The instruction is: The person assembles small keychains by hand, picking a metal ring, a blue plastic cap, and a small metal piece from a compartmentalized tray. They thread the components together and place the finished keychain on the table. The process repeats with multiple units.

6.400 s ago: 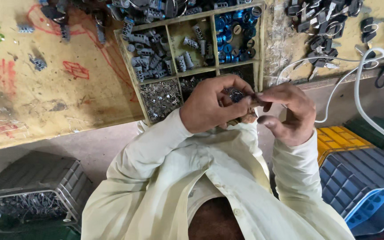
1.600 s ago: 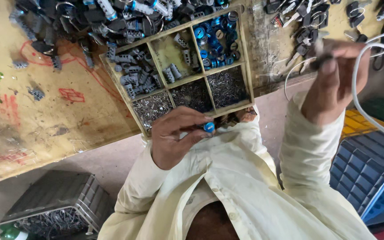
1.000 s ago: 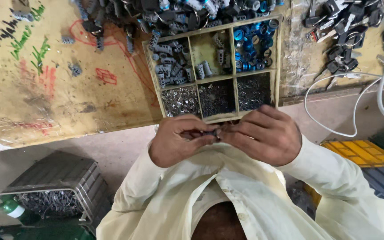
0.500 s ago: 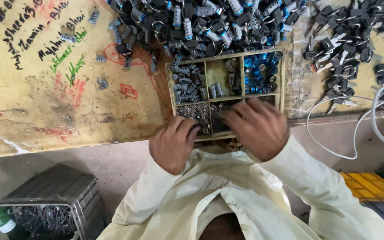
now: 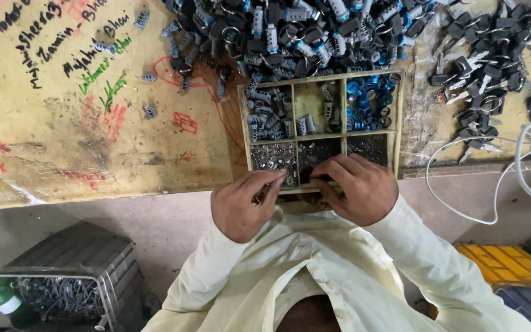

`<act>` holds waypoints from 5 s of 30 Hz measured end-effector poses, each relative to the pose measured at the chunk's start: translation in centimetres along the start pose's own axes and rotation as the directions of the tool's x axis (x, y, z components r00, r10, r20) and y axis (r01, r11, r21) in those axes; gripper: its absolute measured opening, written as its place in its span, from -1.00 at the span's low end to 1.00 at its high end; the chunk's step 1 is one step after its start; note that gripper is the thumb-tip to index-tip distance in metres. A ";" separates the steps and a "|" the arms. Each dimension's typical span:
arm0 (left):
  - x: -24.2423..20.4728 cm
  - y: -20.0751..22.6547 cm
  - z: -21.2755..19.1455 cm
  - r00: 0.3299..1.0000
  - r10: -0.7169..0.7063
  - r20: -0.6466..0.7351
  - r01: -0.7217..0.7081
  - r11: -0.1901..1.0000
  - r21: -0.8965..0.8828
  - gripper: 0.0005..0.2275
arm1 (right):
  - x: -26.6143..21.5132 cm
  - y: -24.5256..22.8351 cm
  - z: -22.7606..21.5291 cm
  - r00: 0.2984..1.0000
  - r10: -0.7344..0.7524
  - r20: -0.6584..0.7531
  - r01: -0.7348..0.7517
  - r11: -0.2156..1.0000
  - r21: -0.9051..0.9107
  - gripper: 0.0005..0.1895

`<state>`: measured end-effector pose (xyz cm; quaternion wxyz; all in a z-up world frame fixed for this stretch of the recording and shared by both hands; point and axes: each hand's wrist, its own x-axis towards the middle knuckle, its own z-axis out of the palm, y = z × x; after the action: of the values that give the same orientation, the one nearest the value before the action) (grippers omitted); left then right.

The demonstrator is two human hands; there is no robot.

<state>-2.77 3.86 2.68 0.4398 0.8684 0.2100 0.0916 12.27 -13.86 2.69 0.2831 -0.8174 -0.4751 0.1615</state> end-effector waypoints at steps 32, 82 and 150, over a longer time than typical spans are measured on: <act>1.0 0.2 3.8 0.834 -0.173 0.523 0.542 0.428 -0.723 -0.80 | -5.0 3.7 1.9 0.868 0.308 0.390 -0.455 0.176 0.873 -0.83; -0.1 1.5 7.2 0.780 -0.087 0.619 0.623 0.199 -0.757 -0.89 | -6.0 2.4 -0.5 0.870 0.447 -0.207 -0.151 0.642 0.752 -0.82; 0.5 0.6 4.6 0.832 -0.096 0.546 0.552 0.234 -0.800 -0.88 | -5.9 2.3 1.7 0.945 0.325 -0.028 -0.207 0.663 0.719 -0.71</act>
<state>-0.58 0.45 0.36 0.8999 0.3780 0.2050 -0.0725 9.94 -19.35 -0.10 0.5837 -0.7162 -0.2282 0.3072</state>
